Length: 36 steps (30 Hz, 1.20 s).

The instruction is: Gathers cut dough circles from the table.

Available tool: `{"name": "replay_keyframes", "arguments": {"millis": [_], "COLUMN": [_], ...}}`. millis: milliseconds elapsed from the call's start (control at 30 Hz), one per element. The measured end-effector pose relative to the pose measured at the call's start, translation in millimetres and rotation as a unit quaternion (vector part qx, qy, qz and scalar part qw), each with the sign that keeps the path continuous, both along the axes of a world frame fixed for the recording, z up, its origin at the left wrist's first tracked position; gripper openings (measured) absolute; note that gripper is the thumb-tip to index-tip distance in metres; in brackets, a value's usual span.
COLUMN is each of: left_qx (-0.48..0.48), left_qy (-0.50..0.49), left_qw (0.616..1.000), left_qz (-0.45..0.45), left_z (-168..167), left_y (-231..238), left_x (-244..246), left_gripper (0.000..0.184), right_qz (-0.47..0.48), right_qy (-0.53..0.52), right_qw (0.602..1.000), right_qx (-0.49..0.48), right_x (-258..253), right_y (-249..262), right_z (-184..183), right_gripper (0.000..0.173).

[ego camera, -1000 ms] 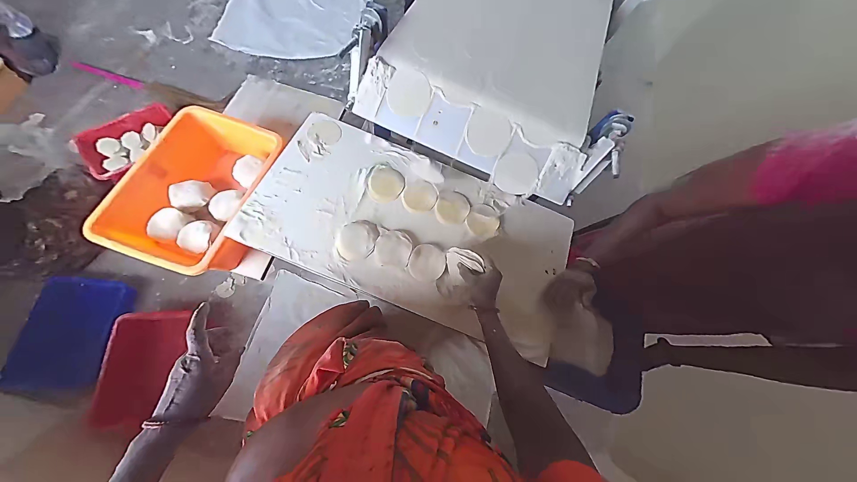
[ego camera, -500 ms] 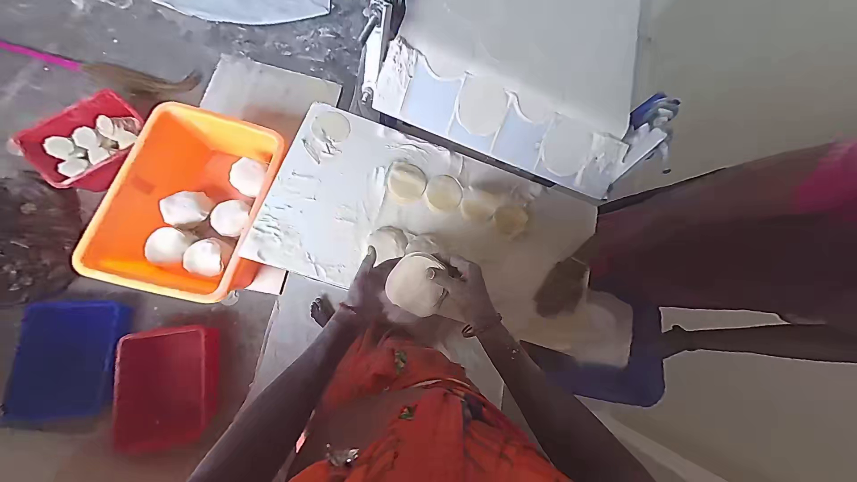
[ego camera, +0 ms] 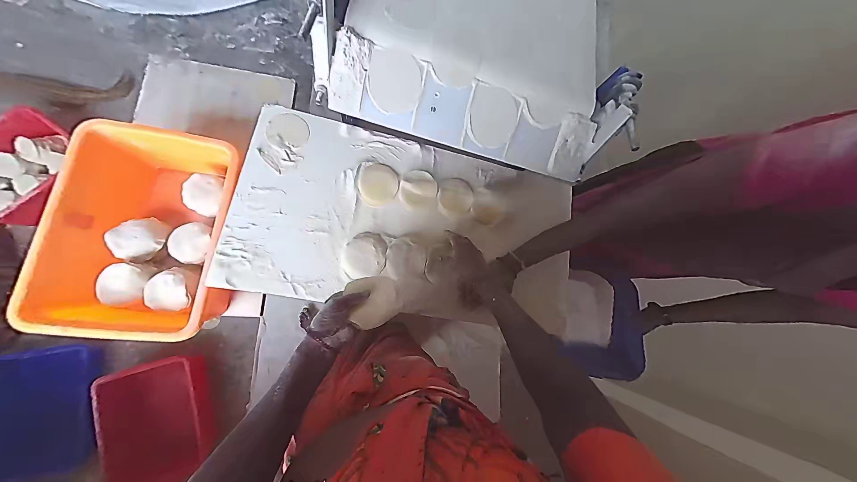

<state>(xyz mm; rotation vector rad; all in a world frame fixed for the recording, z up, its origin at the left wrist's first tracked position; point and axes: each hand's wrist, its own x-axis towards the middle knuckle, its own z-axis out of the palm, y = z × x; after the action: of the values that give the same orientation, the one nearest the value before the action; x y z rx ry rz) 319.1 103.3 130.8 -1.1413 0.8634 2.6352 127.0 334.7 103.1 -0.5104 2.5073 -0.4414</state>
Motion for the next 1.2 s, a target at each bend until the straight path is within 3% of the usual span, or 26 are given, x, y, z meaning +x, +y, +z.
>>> {"name": "replay_keyframes", "arguments": {"millis": [67,167,267,400,533,633,733,867,1000,1100,1200], "left_qx": [0.027,0.027,0.014,0.000,-0.002,-0.028,-0.050,-0.092,-0.072,-0.049,-0.033], "left_qy": [0.004,-0.009,-0.027,-0.040,-0.054,-0.078,-0.089,-0.088,-0.044,-0.030,-0.032], "left_qw": [0.999,0.996,0.994,0.994,0.994,0.992,0.990,0.986,0.991,0.990,0.990], "left_qz": [0.042,0.086,0.105,0.105,0.092,0.100,0.095,0.105,0.103,0.128,0.137], "left_z": [4.3,10.5,8.5,10.4,11.7,18.1,18.2,24.0,12.7,14.2,9.2], "left_y": [-3.5,-6.1,-6.2,-1.0,3.9,12.4,21.0,19.9,18.7,25.1,29.1], "left_x": [9.5,23.1,34.8,45.8,57.8,55.5,56.6,56.9,59.7,50.7,45.5], "left_gripper": [0.026,0.027,0.025,0.025,0.022,0.019,0.018,0.019,0.021,0.018,0.019], "right_qz": [0.075,0.111,0.147,0.200,0.111,-0.016,-0.070,-0.113,-0.128,-0.123,-0.105], "right_qy": [-0.011,-0.060,-0.116,-0.092,0.002,0.056,0.035,0.107,0.082,0.089,-0.001], "right_qw": [0.997,0.990,0.979,0.974,0.989,0.976,0.979,0.939,0.964,0.957,0.944], "right_qx": [0.034,0.061,0.082,0.055,-0.102,-0.211,-0.186,-0.307,-0.219,-0.246,-0.313], "right_x": [-29.3,-55.7,-68.3,-61.9,-27.9,-7.0,1.7,16.4,20.5,21.8,41.6], "right_y": [-2.0,-2.7,-2.3,-4.5,20.2,35.1,32.3,39.7,44.6,32.5,8.1], "right_z": [-21.1,-42.2,-44.4,-32.5,8.2,0.2,-34.1,-40.2,-44.3,-21.4,22.8], "right_gripper": [0.059,0.059,0.053,0.051,0.044,0.044,0.040,0.037,0.037,0.038,0.037]}}
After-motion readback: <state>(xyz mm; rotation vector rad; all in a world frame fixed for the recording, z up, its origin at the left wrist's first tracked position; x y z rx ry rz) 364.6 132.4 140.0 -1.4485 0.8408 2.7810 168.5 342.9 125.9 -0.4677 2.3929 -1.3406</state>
